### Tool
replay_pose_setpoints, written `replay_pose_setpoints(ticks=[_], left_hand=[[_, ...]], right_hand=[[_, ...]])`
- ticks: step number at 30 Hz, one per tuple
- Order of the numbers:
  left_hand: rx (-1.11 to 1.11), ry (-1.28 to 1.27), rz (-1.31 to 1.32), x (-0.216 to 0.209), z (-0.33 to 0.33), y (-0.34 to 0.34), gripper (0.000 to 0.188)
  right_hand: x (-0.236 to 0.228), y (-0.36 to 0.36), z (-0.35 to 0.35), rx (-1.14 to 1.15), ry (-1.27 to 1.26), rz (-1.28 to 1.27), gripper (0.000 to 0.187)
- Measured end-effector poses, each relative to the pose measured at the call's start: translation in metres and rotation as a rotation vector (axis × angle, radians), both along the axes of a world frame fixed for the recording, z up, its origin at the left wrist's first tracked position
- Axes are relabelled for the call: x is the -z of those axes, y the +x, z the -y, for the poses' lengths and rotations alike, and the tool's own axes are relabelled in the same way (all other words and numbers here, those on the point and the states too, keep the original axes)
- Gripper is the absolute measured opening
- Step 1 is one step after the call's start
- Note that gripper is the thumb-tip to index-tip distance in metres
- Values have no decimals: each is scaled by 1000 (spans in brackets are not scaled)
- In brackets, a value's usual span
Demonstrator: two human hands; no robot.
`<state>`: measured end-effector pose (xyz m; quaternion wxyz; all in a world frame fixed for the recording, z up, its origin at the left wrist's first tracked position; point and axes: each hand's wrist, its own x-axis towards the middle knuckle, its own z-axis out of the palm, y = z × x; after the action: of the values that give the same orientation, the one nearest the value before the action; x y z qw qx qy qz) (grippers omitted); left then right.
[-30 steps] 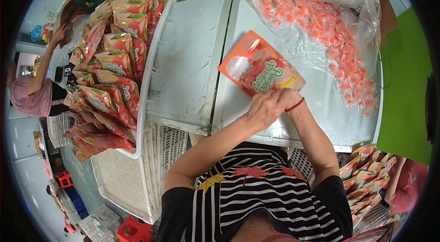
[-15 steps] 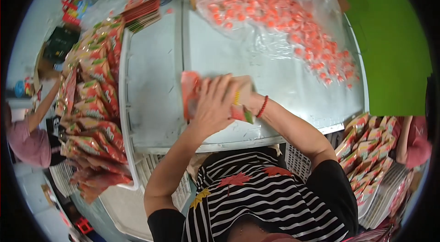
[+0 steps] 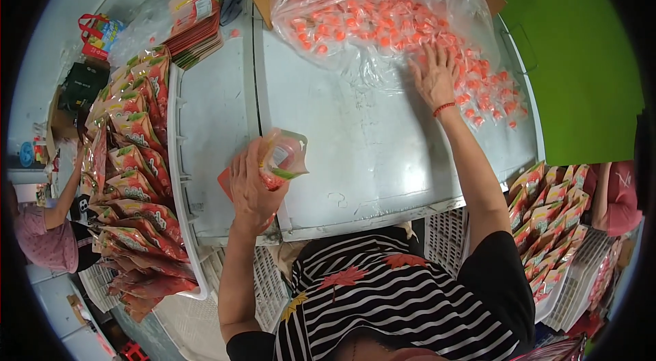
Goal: Manually filling plastic bags with individual candies and placing the filled bags into a collection tray.
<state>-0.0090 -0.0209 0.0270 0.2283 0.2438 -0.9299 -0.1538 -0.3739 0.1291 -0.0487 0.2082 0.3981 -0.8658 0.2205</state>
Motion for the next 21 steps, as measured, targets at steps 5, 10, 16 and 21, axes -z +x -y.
replay_pose_setpoints(ticks=[5,10,16,21], left_hand=[[-70,13,-14,5,-1,4,86],[-168,35,-62,19,2,19,87],[-219,57,-178,16,3,40,87],[-239,15,-191,22,4,54,87]], right_hand=[[24,36,20,104,219,-2,42],[9,112,35,-247,77,129,37],[-6,50,8,-365,-790,1133,38],[15,-21,-10,-75,-131,-29,28]])
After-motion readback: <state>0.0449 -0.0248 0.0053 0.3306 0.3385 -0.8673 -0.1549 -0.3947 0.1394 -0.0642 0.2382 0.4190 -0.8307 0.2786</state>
